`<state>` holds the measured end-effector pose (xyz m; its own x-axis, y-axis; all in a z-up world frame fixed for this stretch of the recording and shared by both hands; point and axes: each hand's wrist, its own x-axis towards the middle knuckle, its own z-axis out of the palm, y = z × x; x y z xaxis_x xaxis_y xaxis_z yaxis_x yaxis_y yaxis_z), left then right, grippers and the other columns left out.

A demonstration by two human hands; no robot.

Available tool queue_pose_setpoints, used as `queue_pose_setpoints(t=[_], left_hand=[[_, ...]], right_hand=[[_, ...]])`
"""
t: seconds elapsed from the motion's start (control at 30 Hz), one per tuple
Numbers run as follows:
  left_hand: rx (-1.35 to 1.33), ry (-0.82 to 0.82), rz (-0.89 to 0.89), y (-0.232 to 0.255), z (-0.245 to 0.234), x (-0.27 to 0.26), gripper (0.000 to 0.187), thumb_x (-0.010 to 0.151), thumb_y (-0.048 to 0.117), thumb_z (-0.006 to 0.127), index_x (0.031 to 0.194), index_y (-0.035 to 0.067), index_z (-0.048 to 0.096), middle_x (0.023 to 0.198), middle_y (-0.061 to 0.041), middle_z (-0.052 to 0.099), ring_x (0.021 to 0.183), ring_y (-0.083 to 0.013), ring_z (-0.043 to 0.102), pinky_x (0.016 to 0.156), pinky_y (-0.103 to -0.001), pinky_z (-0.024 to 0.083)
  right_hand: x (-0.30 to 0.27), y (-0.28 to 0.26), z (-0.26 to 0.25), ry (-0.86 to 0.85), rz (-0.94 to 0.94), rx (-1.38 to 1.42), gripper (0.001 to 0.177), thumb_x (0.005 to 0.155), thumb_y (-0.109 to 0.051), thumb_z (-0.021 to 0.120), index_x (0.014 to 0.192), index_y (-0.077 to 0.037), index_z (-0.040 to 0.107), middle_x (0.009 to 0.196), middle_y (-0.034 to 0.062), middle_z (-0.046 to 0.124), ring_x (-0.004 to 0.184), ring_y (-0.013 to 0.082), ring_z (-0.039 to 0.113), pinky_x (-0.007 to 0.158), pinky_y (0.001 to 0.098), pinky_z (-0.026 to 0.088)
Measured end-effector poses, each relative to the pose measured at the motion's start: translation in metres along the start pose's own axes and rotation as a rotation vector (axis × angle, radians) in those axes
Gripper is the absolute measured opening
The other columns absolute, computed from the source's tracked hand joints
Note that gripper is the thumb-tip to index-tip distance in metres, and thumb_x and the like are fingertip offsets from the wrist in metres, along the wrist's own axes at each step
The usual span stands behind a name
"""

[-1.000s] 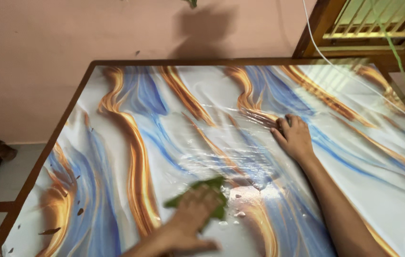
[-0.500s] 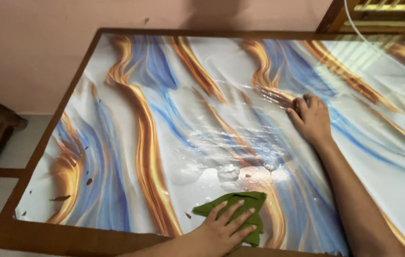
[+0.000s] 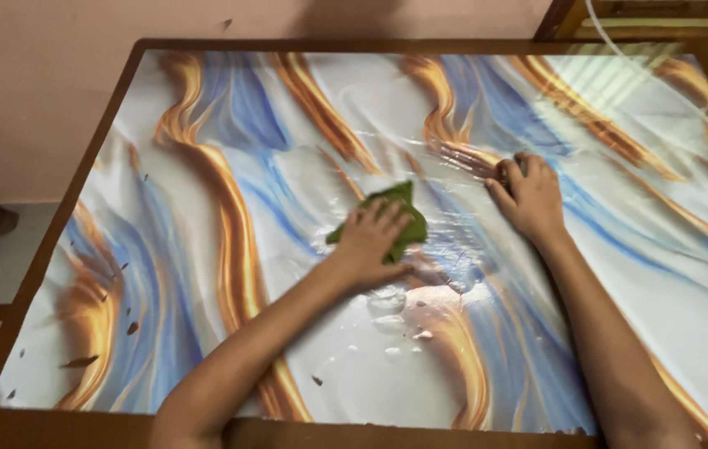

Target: The person wipes a table covered with a plastic sheet using a green cloth. The person uses both hands to rub the surface in circular and back-and-forth motions across the entire table area.

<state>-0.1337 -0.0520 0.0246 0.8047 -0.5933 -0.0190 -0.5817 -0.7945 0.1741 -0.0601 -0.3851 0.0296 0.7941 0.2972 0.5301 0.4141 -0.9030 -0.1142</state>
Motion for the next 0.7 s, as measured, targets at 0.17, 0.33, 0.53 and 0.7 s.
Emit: queue_pose_setpoints(t=[0.17, 0.33, 0.53, 0.7], left_hand=[[-0.043, 0.106, -0.25, -0.035, -0.011, 0.059, 0.106, 0.089, 0.08, 0.047, 0.16, 0.006, 0.02, 0.168, -0.024, 0.012, 0.154, -0.0473, 0.005, 0.119, -0.068, 0.005], [-0.102, 0.047, 0.12, 0.059, 0.019, 0.049, 0.113, 0.079, 0.078, 0.056, 0.16, 0.006, 0.027, 0.166, -0.033, 0.012, 0.15, -0.0529, 0.003, 0.115, -0.072, 0.004], [-0.151, 0.061, 0.604, 0.123, 0.032, -0.015, 0.12, 0.069, 0.087, 0.062, 0.155, 0.007, 0.037, 0.165, -0.025, 0.027, 0.155, -0.0488, 0.019, 0.12, -0.067, 0.012], [-0.025, 0.115, 0.157, 0.035, -0.001, 0.051, 0.123, 0.066, 0.091, 0.056, 0.158, 0.014, 0.032, 0.166, -0.022, 0.023, 0.155, -0.0457, 0.012, 0.122, -0.063, 0.01]], right_hand=[[0.002, -0.002, -0.003, -0.01, 0.025, 0.036, 0.046, 0.096, -0.045, 0.065, 0.121, -0.006, 0.067, 0.13, 0.025, 0.059, 0.122, 0.0415, 0.054, 0.103, 0.0534, 0.041], [0.006, -0.003, -0.004, -0.017, 0.059, 0.029, 0.05, 0.094, -0.048, 0.066, 0.123, -0.007, 0.067, 0.13, 0.0218, 0.058, 0.123, 0.0391, 0.051, 0.103, 0.0524, 0.038], [0.005, -0.003, -0.003, -0.033, 0.089, 0.034, 0.052, 0.094, -0.05, 0.064, 0.125, -0.009, 0.067, 0.132, 0.0215, 0.055, 0.126, 0.0382, 0.048, 0.105, 0.0521, 0.034], [0.006, -0.002, -0.002, -0.043, 0.072, 0.022, 0.053, 0.096, -0.05, 0.063, 0.127, -0.008, 0.066, 0.133, 0.0226, 0.055, 0.127, 0.0387, 0.047, 0.105, 0.0528, 0.034]])
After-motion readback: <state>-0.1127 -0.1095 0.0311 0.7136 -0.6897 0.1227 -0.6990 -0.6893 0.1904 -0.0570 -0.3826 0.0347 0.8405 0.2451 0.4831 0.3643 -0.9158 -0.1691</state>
